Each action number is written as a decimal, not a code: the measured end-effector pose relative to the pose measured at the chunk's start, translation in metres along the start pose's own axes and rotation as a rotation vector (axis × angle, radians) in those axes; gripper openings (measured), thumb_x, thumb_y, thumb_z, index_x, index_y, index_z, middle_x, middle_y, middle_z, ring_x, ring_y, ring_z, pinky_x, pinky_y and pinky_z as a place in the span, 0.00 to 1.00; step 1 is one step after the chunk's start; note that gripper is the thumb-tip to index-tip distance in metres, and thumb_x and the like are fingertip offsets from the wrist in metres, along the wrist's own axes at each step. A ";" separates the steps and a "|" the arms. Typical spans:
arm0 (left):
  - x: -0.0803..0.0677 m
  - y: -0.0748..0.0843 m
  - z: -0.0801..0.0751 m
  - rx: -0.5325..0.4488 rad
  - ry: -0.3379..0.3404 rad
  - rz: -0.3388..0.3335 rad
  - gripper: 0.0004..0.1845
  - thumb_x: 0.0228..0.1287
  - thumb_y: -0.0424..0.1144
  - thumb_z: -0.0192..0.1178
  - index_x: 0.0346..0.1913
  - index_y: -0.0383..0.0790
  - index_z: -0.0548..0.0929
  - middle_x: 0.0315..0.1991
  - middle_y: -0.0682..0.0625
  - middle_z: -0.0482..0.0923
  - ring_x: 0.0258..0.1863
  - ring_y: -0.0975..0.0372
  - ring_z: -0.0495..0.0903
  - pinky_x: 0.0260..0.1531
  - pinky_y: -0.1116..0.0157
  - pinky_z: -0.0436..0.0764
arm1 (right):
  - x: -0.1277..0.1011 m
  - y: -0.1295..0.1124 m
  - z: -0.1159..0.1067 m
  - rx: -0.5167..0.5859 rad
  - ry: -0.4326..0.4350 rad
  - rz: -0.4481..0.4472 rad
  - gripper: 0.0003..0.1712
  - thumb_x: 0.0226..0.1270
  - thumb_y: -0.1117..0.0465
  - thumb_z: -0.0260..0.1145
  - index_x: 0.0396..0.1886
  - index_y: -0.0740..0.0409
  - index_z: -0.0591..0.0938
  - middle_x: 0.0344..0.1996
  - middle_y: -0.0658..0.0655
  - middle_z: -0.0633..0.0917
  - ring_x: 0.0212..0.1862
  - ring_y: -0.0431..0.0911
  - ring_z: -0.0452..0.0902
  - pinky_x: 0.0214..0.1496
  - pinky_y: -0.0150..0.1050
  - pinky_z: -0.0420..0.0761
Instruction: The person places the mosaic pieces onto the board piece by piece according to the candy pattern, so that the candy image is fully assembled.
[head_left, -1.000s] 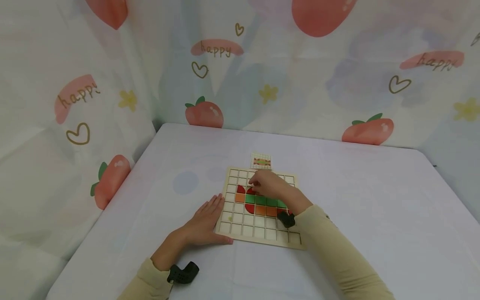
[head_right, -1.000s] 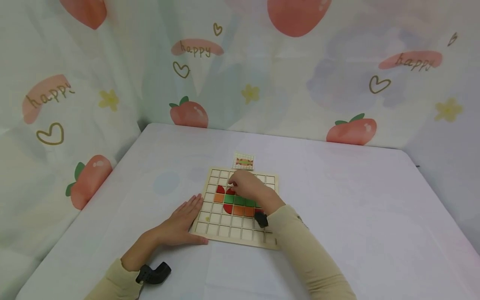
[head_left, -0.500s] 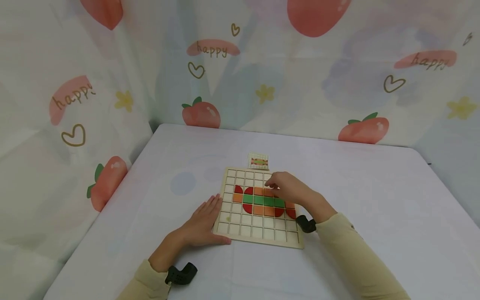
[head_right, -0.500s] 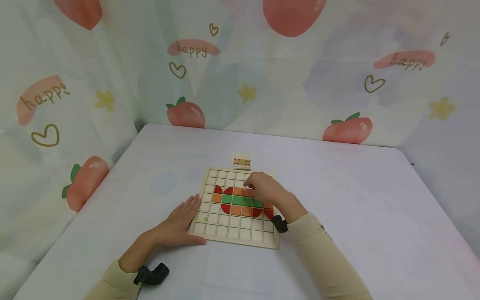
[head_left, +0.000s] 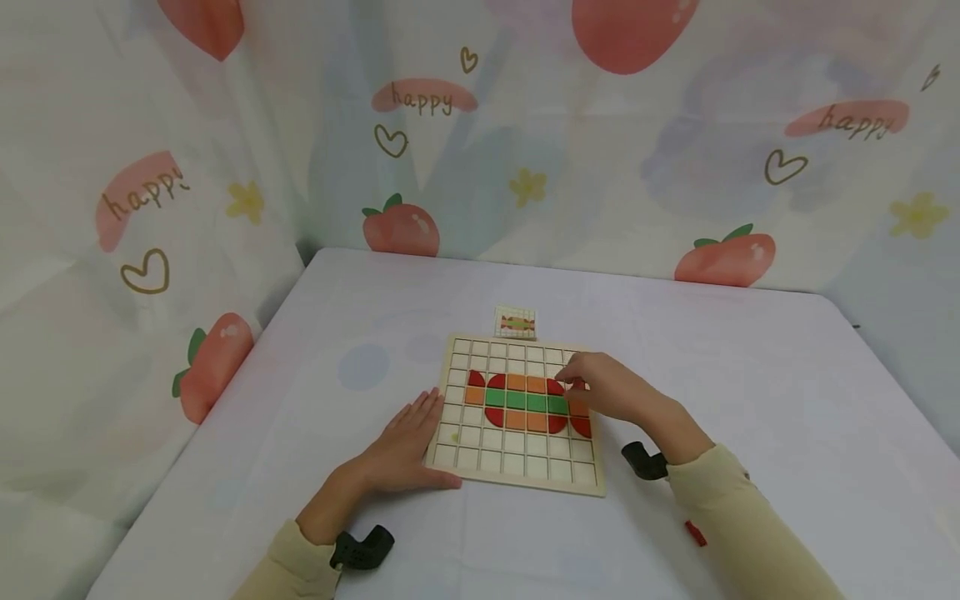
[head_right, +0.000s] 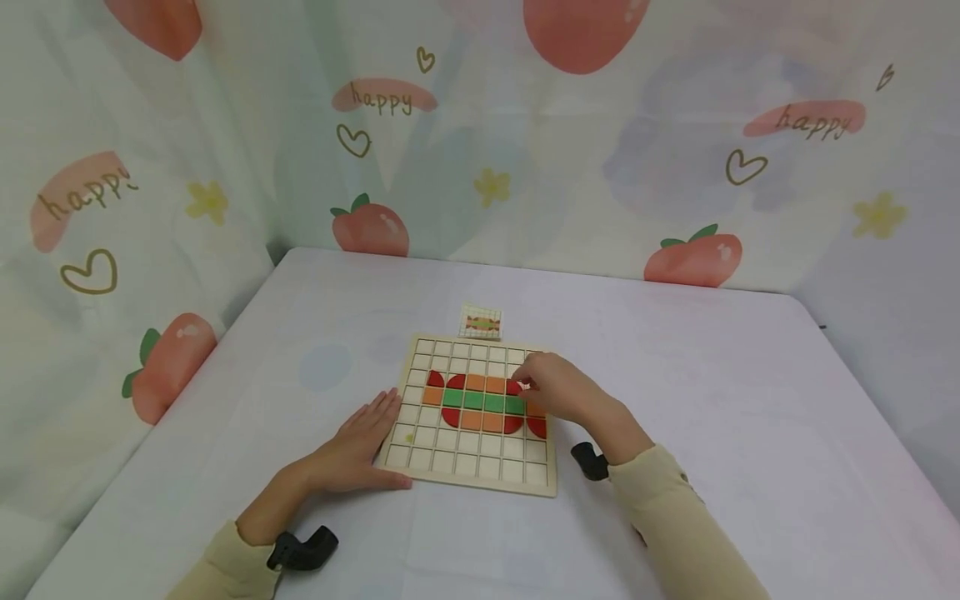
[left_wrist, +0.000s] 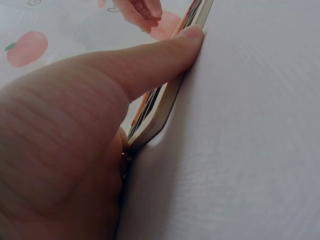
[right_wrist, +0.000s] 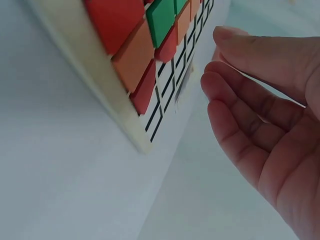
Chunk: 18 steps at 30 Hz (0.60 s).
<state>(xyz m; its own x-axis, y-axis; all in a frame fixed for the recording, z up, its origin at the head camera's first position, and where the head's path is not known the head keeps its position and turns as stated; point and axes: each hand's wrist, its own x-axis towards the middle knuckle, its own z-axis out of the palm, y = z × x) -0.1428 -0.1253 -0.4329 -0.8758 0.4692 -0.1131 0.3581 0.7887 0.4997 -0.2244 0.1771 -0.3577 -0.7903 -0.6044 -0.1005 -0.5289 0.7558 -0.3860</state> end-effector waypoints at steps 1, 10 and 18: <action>0.000 0.000 0.000 -0.004 -0.002 0.002 0.61 0.46 0.70 0.58 0.72 0.34 0.41 0.72 0.44 0.35 0.70 0.57 0.33 0.65 0.55 0.40 | -0.003 0.001 -0.001 -0.001 0.002 0.002 0.13 0.56 0.70 0.67 0.43 0.65 0.83 0.35 0.55 0.81 0.37 0.46 0.75 0.41 0.42 0.77; 0.000 0.001 0.002 0.007 -0.001 0.002 0.61 0.46 0.70 0.58 0.72 0.34 0.41 0.72 0.44 0.35 0.70 0.57 0.33 0.65 0.55 0.40 | -0.027 0.008 -0.005 0.001 0.023 -0.010 0.13 0.53 0.70 0.69 0.41 0.63 0.84 0.34 0.53 0.81 0.37 0.45 0.75 0.41 0.44 0.78; 0.000 0.000 0.002 0.007 0.008 0.001 0.62 0.45 0.71 0.57 0.72 0.34 0.41 0.73 0.44 0.36 0.70 0.57 0.33 0.64 0.55 0.41 | -0.046 0.015 -0.005 -0.006 0.009 0.058 0.15 0.53 0.69 0.70 0.43 0.65 0.83 0.34 0.53 0.80 0.38 0.47 0.76 0.41 0.43 0.78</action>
<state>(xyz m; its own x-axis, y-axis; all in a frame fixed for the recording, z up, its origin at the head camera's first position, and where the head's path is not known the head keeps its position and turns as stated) -0.1424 -0.1243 -0.4348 -0.8779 0.4671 -0.1055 0.3615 0.7909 0.4938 -0.1975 0.2168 -0.3545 -0.8222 -0.5575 -0.1146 -0.4839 0.7908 -0.3747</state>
